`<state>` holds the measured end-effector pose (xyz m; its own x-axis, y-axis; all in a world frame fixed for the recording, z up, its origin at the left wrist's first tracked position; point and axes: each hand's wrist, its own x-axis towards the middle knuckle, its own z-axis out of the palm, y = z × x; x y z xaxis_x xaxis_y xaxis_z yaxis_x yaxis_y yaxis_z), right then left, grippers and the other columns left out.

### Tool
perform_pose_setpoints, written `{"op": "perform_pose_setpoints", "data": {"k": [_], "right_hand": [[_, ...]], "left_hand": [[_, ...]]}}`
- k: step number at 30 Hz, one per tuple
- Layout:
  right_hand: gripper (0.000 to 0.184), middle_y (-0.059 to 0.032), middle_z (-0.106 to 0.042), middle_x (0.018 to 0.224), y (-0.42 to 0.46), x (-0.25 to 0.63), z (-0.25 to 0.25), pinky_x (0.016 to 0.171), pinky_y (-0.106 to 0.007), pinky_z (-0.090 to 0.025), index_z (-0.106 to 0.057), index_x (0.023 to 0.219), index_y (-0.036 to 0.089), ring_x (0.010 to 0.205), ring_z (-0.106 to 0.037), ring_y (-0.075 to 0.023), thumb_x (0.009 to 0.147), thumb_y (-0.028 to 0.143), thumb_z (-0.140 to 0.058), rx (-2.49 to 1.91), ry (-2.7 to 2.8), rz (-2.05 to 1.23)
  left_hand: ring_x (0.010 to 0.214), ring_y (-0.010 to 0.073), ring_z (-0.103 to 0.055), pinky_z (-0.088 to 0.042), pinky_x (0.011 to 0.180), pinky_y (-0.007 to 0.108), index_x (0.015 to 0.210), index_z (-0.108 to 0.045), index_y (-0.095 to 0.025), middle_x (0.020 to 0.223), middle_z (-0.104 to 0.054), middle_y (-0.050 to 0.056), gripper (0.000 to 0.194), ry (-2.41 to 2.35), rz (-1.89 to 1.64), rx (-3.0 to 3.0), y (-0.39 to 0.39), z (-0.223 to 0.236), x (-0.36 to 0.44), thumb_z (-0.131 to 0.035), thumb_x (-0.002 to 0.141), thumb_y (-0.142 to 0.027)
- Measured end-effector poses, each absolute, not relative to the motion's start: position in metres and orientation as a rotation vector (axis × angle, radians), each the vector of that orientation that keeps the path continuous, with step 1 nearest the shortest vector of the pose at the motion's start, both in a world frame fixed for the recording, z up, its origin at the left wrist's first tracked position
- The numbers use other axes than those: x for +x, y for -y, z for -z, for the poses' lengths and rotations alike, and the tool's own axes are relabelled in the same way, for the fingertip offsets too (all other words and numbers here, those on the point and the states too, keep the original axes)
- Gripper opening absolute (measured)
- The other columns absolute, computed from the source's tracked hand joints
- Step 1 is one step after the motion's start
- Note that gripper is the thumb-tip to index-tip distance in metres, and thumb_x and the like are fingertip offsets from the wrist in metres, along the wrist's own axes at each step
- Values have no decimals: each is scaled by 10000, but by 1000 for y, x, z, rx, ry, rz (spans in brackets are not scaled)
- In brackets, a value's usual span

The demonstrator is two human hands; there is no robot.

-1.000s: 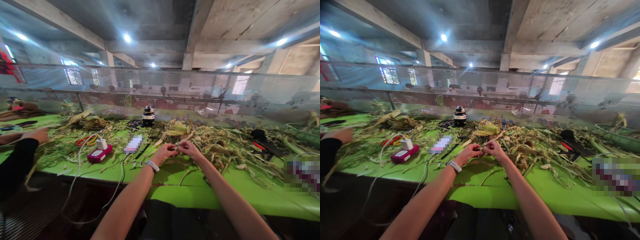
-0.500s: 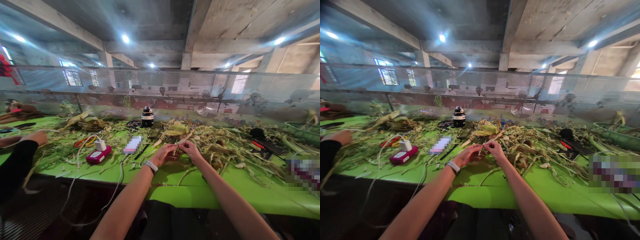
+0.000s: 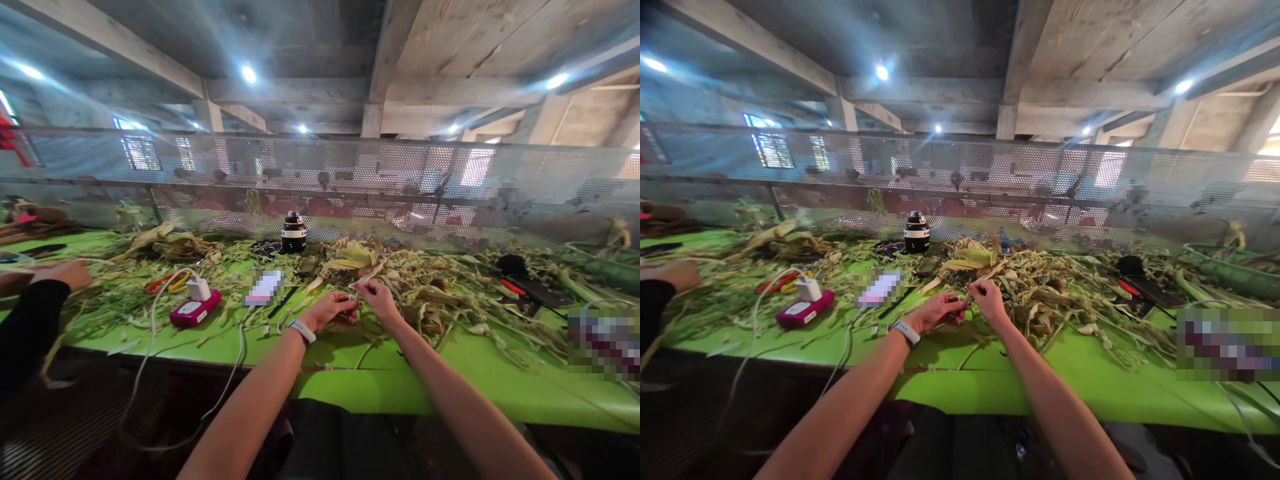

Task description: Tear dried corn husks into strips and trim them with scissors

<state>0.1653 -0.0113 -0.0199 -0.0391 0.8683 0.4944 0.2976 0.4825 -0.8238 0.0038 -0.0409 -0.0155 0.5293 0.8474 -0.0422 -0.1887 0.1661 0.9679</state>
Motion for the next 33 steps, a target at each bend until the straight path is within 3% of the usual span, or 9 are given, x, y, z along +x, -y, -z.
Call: {"op": "perform_pose_setpoints", "data": {"k": [8, 16, 20, 24, 27, 30, 33], "right_hand": [[587, 44, -363, 422, 17, 167, 20, 398, -256, -241, -452, 538, 224, 393, -301, -100, 730, 779, -428, -1082, 1690, -975], [551, 35, -388, 466, 19, 156, 19, 470, -255, -293, -424, 517, 215, 474, -349, -106, 746, 715, -465, -999, 1759, -672], [557, 52, -348, 417, 21, 159, 16, 412, -257, -261, -431, 525, 224, 401, -315, -96, 701, 750, -492, -1045, 1641, -818], [579, 32, -434, 415, 24, 162, 14, 366, -242, -276, -477, 527, 210, 362, -358, -92, 726, 754, -462, -1077, 1578, -1001], [505, 23, -546, 473, 28, 158, 14, 369, -223, -312, -556, 591, 193, 372, -420, -87, 686, 688, -585, -1040, 1657, -1106], [449, 18, -633, 579, 30, 150, 16, 384, -216, -340, -610, 715, 193, 393, -467, -84, 644, 633, -660, -947, 1719, -1186], [471, 17, -642, 595, 29, 147, 18, 377, -212, -325, -615, 754, 188, 378, -460, -74, 635, 641, -659, -904, 1665, -1220]], "left_hand": [[508, 91, -579, -504, 595, 246, 779, -643, -126, 604, -642, -6, 314, -696, -1065, 970, 36, 14, 5, -835, 609, -306], [534, 85, -591, -530, 665, 246, 727, -659, -128, 622, -665, 4, 169, -696, -1146, 845, 37, 9, 4, -781, 685, -237], [571, 100, -614, -532, 708, 270, 742, -649, -140, 628, -666, 1, 163, -691, -1191, 840, 35, 11, 4, -768, 697, -242], [795, 139, -668, -494, 860, 292, 821, -662, -157, 772, -709, 28, 174, -663, -1362, 845, 29, 15, 5, -747, 712, -263], [983, 177, -651, -462, 917, 297, 845, -661, -171, 906, -727, 55, 155, -637, -1426, 921, 26, 16, 8, -717, 726, -252], [1006, 194, -641, -480, 871, 294, 874, -664, -176, 937, -731, 63, 168, -627, -1381, 1006, 26, 19, 12, -696, 737, -266], [886, 195, -655, -496, 711, 270, 916, -673, -156, 916, -737, 67, 257, -625, -1321, 1055, 27, 22, 14, -709, 718, -317]]}}
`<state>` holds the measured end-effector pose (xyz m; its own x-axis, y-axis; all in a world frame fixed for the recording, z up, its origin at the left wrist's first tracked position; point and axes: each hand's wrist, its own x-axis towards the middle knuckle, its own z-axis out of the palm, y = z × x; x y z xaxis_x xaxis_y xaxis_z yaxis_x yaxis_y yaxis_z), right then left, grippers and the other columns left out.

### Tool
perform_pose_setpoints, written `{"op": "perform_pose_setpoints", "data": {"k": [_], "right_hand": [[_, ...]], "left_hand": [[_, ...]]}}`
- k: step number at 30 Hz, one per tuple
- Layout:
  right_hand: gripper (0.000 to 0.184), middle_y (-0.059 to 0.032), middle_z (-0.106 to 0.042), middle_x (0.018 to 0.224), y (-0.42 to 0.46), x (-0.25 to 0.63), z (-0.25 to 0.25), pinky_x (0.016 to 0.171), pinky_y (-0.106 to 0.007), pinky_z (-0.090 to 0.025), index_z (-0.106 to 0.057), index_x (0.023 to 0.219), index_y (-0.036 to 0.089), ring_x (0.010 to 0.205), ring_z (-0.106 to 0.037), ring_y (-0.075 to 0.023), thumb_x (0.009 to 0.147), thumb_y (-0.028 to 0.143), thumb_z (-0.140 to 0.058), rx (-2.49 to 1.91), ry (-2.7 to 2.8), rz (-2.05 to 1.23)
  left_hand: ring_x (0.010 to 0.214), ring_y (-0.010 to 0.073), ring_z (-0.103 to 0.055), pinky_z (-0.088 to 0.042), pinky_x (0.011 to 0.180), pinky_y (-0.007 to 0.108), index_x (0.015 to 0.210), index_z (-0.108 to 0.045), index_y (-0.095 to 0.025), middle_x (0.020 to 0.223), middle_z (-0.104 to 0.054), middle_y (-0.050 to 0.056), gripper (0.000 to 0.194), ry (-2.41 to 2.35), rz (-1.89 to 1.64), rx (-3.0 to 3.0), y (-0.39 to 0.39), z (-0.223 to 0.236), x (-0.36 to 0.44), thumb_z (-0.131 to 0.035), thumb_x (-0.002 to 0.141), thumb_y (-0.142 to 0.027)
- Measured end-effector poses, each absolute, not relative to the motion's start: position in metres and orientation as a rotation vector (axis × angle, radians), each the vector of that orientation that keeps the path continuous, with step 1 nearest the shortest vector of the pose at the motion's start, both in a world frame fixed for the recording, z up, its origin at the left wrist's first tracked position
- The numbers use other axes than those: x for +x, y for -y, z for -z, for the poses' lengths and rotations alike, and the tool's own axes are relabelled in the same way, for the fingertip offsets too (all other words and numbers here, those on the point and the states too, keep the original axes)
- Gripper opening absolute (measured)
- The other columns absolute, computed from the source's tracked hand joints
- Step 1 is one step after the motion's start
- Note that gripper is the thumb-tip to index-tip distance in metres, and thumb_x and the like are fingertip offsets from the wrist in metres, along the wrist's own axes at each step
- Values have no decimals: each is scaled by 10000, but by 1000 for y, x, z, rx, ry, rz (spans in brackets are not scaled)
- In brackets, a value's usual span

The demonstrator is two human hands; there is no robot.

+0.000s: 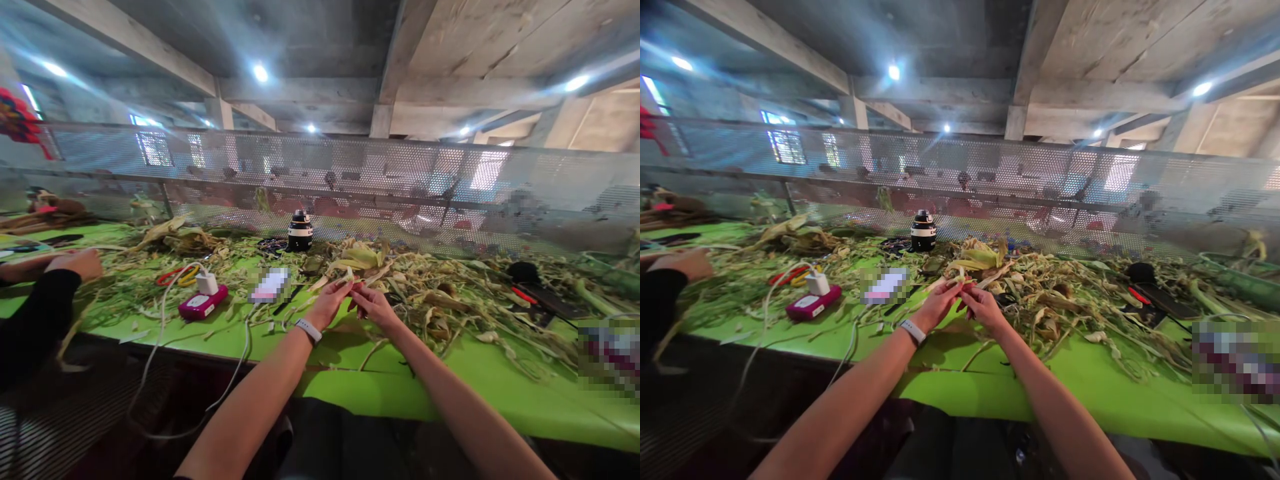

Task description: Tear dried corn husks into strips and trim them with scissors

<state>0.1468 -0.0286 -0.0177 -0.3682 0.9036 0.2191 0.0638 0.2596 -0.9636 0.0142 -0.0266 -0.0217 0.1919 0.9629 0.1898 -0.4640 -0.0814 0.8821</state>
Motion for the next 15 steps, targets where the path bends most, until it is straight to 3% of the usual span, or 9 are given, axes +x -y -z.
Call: {"op": "perform_pose_setpoints", "data": {"k": [3, 8, 15], "right_hand": [[490, 33, -609, 537, 27, 148, 17, 365, -203, -295, -596, 711, 181, 350, -421, -59, 597, 650, -682, -897, 1615, -1231], [450, 39, -573, 507, 32, 152, 12, 393, -195, -324, -531, 602, 182, 380, -440, -55, 634, 600, -694, -888, 1685, -1285], [448, 45, -569, 494, 40, 150, 12, 428, -202, -385, -554, 623, 174, 405, -477, -66, 614, 593, -712, -882, 1771, -1367]], "left_hand": [[830, 186, -649, -475, 650, 254, 881, -681, -156, 904, -738, 56, 269, -640, -1292, 1077, 27, 23, 15, -719, 704, -354], [914, 192, -649, -468, 740, 254, 771, -657, -162, 852, -733, 59, 194, -651, -1294, 1022, 25, 21, 12, -719, 711, -336], [850, 179, -657, -477, 671, 248, 827, -664, -155, 838, -717, 68, 134, -726, -1268, 959, 26, 18, 6, -683, 735, -250]]}}
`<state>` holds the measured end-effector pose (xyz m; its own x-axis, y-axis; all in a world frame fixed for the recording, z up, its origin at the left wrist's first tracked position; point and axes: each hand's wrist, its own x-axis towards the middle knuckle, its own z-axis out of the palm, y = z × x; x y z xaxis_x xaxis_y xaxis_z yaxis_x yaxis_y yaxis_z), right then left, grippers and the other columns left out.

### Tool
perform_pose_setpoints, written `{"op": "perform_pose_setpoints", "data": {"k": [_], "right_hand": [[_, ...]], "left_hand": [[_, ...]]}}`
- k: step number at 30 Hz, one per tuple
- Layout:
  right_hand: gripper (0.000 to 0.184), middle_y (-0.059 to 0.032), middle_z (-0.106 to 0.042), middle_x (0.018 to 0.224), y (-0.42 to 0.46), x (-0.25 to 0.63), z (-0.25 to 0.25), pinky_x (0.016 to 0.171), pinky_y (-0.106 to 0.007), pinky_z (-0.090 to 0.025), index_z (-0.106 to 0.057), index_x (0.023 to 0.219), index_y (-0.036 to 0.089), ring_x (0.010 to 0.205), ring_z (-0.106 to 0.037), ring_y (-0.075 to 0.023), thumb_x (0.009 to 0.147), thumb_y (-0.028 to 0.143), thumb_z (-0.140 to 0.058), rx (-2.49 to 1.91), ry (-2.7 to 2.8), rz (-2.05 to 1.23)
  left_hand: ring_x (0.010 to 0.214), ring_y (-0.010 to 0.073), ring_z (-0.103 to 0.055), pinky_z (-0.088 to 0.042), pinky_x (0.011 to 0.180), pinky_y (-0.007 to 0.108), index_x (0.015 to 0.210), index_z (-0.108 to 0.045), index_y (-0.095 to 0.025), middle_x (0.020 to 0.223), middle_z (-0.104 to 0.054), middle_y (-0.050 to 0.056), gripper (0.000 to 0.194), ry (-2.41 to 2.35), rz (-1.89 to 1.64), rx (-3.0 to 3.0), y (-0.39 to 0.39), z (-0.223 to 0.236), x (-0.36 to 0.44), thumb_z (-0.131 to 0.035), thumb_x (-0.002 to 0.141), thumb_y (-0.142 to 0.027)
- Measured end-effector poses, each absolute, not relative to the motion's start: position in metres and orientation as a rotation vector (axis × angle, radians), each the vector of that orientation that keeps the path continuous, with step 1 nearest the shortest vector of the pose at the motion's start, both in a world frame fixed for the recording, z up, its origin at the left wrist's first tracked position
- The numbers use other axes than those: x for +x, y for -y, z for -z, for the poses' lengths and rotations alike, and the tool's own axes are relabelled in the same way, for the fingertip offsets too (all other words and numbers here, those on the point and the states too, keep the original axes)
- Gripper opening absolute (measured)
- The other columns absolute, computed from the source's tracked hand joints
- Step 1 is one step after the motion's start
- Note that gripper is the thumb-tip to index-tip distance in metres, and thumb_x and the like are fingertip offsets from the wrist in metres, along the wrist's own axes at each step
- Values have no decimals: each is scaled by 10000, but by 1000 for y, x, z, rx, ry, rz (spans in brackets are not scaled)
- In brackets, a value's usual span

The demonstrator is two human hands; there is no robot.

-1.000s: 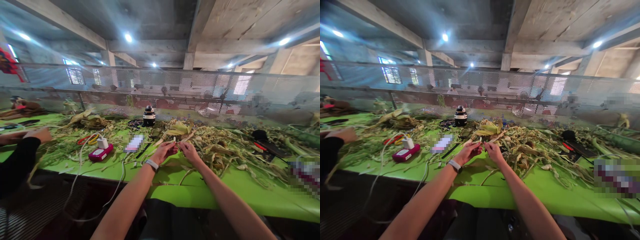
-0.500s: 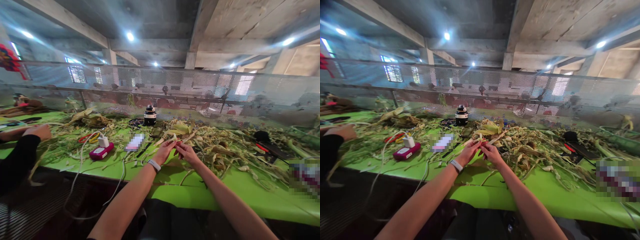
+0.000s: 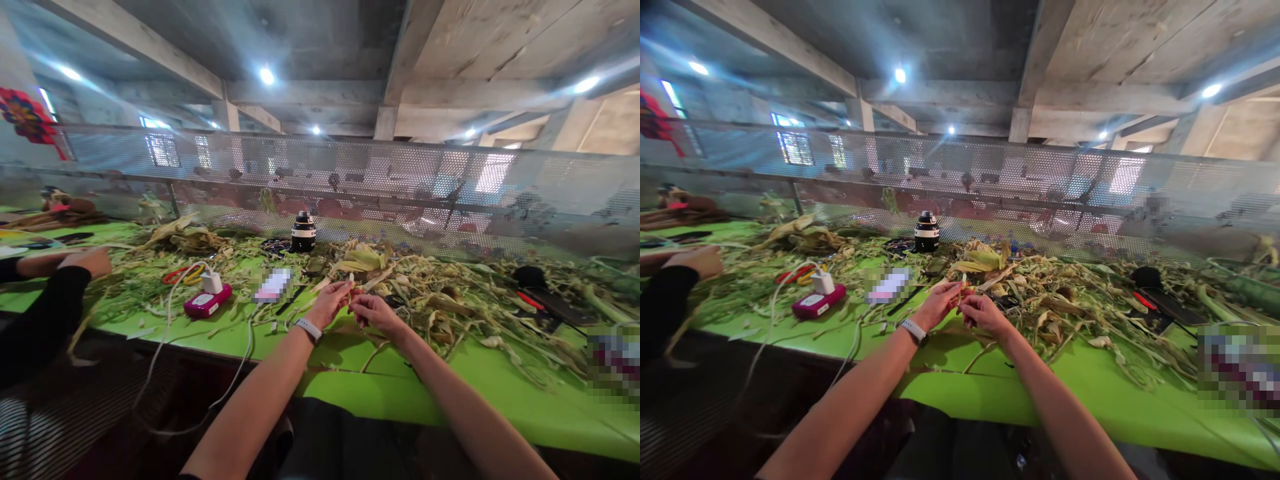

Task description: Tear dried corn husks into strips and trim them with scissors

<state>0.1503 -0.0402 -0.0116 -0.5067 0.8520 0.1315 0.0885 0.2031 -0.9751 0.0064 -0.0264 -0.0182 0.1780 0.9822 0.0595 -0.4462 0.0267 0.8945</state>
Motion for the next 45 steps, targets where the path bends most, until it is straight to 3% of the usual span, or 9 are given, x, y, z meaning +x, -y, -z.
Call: {"op": "perform_pose_setpoints", "data": {"k": [7, 10, 14, 20, 26, 33, 36, 41, 45], "right_hand": [[501, 17, -592, 493, 32, 153, 14, 392, -198, -346, -581, 645, 154, 373, -485, -72, 632, 648, -657, -1033, 1654, -1298], [526, 8, -596, 510, 27, 154, 15, 378, -208, -325, -583, 705, 167, 379, -487, -88, 708, 693, -550, -1103, 1564, -1240], [489, 38, -527, 503, 21, 154, 19, 391, -231, -337, -554, 685, 199, 399, -435, -95, 672, 687, -586, -1089, 1443, -1037], [451, 26, -515, 538, 19, 155, 20, 455, -241, -354, -593, 661, 186, 490, -435, -108, 616, 631, -654, -987, 1444, -824], [473, 45, -505, 498, 23, 153, 15, 415, -232, -348, -580, 648, 185, 417, -418, -87, 562, 635, -698, -958, 1375, -945], [515, 60, -510, 445, 26, 151, 14, 353, -210, -321, -530, 646, 196, 352, -411, -76, 535, 666, -711, -932, 1373, -1017], [517, 62, -518, 443, 27, 151, 15, 333, -206, -303, -511, 656, 201, 325, -401, -72, 571, 680, -684, -944, 1381, -1056], [514, 74, -485, 419, 26, 152, 17, 323, -210, -291, -487, 641, 211, 309, -370, -69, 590, 691, -664, -940, 1417, -1041], [518, 88, -439, 386, 22, 153, 19, 315, -207, -280, -469, 622, 217, 306, -350, -68, 575, 692, -671, -947, 1432, -1026]], "left_hand": [[757, 179, -643, -483, 789, 335, 874, -622, -166, 700, -665, 25, 211, -793, -1345, 950, 27, 21, 4, -667, 747, -328], [836, 194, -640, -460, 865, 354, 867, -626, -175, 782, -684, 36, 218, -804, -1362, 1068, 25, 24, 8, -649, 759, -362], [909, 200, -609, -439, 890, 331, 853, -675, -182, 873, -694, 34, 233, -814, -1365, 1267, 25, 25, 11, -660, 736, -383], [741, 153, -572, -454, 766, 284, 729, -704, -171, 726, -663, 11, 267, -851, -1346, 1192, 29, 21, 13, -729, 634, -419], [613, 110, -507, -421, 637, 243, 679, -705, -166, 626, -614, -14, 266, -850, -1295, 1198, 31, 17, 12, -789, 545, -379], [483, 75, -422, -332, 507, 225, 645, -628, -159, 499, -489, -61, 324, -792, -1272, 1182, 34, 18, 11, -772, 590, -444], [454, 82, -455, -346, 490, 228, 651, -613, -164, 490, -517, -58, 309, -769, -1188, 1153, 36, 17, 12, -785, 571, -408], [453, 89, -492, -393, 500, 235, 663, -633, -162, 532, -576, -39, 208, -791, -1136, 1099, 37, 17, 11, -728, 654, -347], [431, 84, -483, -386, 473, 225, 706, -641, -155, 494, -563, -38, 296, -829, -1094, 1055, 34, 21, 10, -710, 697, -443]]}}
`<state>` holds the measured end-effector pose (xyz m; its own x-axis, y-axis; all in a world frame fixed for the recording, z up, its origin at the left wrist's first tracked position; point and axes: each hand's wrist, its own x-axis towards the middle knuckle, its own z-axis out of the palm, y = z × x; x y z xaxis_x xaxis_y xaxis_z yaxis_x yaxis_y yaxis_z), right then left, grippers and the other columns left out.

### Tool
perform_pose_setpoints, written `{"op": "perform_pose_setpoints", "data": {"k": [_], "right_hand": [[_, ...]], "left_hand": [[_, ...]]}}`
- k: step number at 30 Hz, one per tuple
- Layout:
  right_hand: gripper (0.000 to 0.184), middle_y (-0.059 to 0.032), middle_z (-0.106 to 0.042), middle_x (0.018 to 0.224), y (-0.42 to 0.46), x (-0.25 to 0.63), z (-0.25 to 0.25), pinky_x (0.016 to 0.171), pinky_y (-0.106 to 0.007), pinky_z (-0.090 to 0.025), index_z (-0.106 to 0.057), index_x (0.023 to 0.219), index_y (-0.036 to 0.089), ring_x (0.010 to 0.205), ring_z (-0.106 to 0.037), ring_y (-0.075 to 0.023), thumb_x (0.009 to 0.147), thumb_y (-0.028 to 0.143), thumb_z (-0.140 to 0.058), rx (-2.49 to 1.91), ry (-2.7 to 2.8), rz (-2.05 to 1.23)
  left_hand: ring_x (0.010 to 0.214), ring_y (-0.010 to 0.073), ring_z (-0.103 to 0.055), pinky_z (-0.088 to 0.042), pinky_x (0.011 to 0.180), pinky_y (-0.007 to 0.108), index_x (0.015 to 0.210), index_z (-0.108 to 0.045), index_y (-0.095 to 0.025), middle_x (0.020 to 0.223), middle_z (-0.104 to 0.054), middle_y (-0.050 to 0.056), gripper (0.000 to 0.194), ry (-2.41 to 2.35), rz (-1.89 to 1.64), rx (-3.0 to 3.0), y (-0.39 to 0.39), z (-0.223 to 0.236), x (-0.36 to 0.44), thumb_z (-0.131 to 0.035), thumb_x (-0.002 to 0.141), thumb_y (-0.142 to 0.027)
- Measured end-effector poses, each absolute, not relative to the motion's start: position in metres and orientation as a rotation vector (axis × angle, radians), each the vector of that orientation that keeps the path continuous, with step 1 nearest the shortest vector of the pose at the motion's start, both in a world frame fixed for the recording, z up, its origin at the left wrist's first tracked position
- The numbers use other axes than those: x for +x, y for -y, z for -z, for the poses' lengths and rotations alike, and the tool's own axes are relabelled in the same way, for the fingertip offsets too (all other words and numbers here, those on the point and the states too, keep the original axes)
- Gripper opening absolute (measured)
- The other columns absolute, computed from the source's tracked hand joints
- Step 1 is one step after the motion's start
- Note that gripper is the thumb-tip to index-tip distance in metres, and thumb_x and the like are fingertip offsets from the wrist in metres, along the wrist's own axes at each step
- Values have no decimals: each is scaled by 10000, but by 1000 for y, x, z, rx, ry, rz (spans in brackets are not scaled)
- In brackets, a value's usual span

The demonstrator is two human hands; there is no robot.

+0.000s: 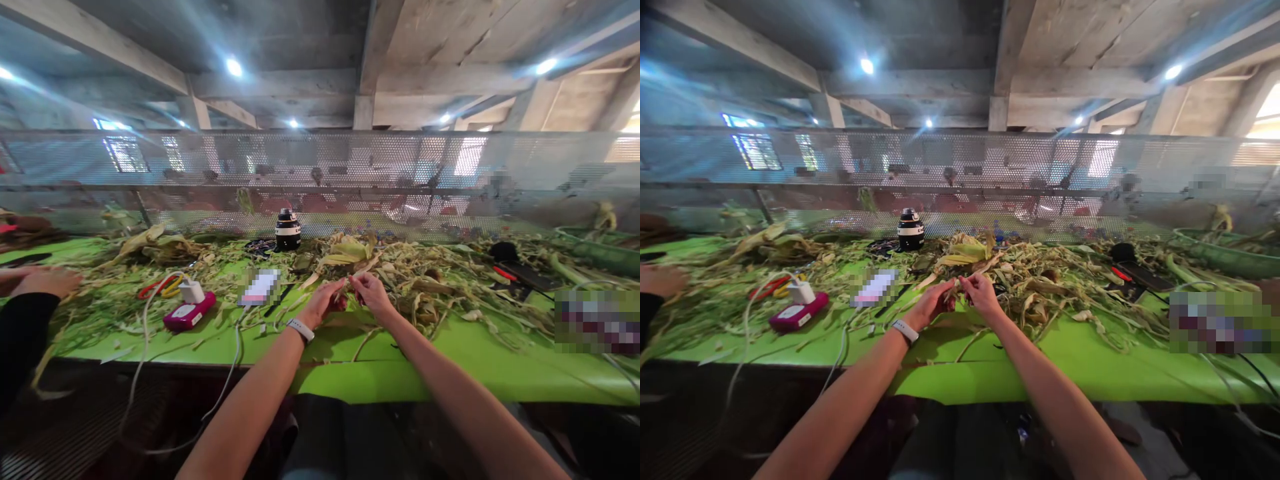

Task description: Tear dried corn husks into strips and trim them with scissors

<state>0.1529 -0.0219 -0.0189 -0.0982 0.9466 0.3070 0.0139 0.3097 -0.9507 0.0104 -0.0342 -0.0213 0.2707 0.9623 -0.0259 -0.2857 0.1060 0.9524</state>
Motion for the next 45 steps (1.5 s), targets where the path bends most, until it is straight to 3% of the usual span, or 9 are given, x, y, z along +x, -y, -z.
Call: {"op": "perform_pose_setpoints", "data": {"k": [6, 10, 15, 19, 27, 33, 40, 45], "right_hand": [[514, 81, -461, 390, 18, 152, 23, 320, -203, -290, -473, 629, 217, 311, -373, -71, 603, 702, -641, -959, 1466, -1032], [508, 81, -438, 375, 16, 152, 23, 334, -215, -307, -431, 606, 229, 313, -375, -79, 639, 703, -611, -990, 1430, -915], [555, 70, -464, 408, 14, 160, 20, 359, -214, -320, -432, 610, 223, 346, -402, -83, 608, 752, -599, -1004, 1367, -899], [611, 55, -433, 403, 18, 162, 22, 361, -211, -295, -420, 548, 211, 346, -382, -76, 694, 804, -441, -1044, 1458, -1034], [570, 66, -398, 372, 19, 153, 26, 363, -213, -264, -467, 504, 204, 347, -342, -72, 672, 744, -529, -1061, 1571, -861], [588, 53, -414, 356, 21, 157, 25, 325, -208, -277, -411, 486, 215, 310, -361, -76, 729, 748, -470, -1113, 1507, -957], [464, 21, -610, 509, 31, 144, 24, 343, -202, -345, -572, 687, 186, 336, -453, -85, 703, 648, -610, -919, 1726, -1213], [470, 68, -488, 410, 27, 146, 22, 333, -197, -286, -501, 607, 204, 312, -358, -66, 700, 655, -595, -902, 1662, -1193]], "left_hand": [[410, 66, -465, -355, 447, 206, 658, -607, -171, 461, -551, -56, 335, -850, -1064, 1140, 32, 26, 9, -785, 602, -449], [402, 80, -451, -350, 461, 230, 626, -585, -183, 443, -543, -48, 283, -863, -1027, 1194, 33, 25, 10, -760, 629, -406], [506, 124, -555, -446, 594, 278, 650, -552, -206, 522, -573, -28, 256, -881, -1083, 1135, 33, 25, 12, -704, 691, -409], [609, 146, -608, -488, 701, 313, 710, -544, -210, 594, -602, -22, 283, -873, -1206, 1024, 31, 25, 11, -726, 670, -423], [484, 107, -523, -470, 585, 266, 649, -534, -208, 505, -555, -44, 265, -883, -1200, 1057, 29, 27, 11, -712, 697, -399], [750, 186, -669, -502, 782, 325, 767, -616, -222, 667, -683, 15, 173, -831, -1267, 954, 27, 26, 13, -684, 744, -379], [891, 205, -663, -489, 831, 323, 882, -672, -188, 851, -726, 58, 285, -785, -1362, 1064, 28, 27, 18, -691, 727, -426], [857, 195, -647, -478, 806, 312, 861, -681, -169, 892, -728, 66, 308, -757, -1391, 1098, 28, 27, 20, -724, 689, -421]]}}
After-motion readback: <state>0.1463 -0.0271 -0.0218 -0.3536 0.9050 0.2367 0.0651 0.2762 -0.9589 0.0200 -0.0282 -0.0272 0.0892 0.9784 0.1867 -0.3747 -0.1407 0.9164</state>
